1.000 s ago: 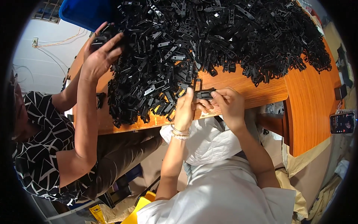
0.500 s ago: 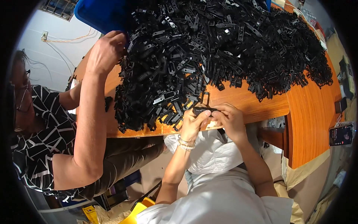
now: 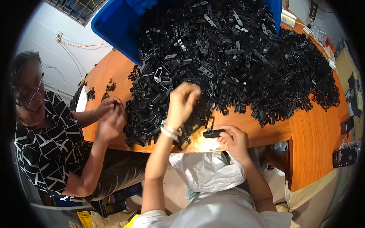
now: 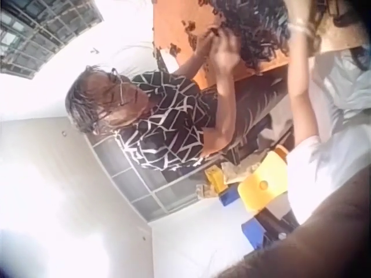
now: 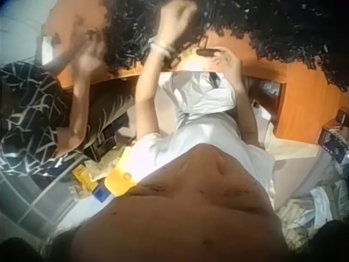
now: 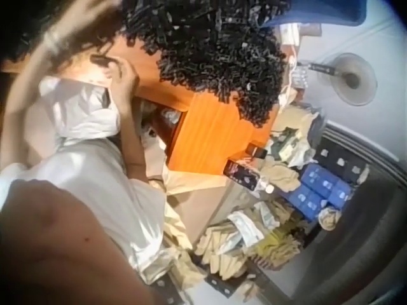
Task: Sorting and inspecting black plastic components at a production table.
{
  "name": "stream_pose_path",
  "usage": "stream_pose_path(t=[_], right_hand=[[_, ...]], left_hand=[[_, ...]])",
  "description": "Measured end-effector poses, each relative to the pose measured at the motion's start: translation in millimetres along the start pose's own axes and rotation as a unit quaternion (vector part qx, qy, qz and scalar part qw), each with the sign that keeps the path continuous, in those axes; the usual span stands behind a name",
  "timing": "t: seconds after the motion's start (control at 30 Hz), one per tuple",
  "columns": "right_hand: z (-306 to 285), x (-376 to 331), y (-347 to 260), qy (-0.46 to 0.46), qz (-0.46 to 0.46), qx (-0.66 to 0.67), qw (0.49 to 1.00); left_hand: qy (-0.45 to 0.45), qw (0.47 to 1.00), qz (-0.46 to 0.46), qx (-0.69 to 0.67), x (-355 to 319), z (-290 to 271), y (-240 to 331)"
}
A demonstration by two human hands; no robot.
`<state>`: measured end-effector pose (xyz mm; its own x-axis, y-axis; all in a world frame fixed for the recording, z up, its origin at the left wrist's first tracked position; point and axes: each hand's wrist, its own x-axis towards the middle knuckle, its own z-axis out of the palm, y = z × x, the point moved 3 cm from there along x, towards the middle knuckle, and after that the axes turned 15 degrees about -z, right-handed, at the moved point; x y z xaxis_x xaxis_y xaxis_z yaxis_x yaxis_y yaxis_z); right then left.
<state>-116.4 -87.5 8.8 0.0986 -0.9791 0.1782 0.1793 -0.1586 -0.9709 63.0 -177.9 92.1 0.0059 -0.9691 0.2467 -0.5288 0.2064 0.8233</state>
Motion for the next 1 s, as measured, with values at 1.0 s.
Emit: stream_pose_path(t=[1.0], right_hand=[[21.2, -2.2, -26.5, -0.030, -0.056, -0.162, 0.985]], left_hand=[[0.308, 0.876, -0.250, 0.275, 235.9, -122.5, -58.3]])
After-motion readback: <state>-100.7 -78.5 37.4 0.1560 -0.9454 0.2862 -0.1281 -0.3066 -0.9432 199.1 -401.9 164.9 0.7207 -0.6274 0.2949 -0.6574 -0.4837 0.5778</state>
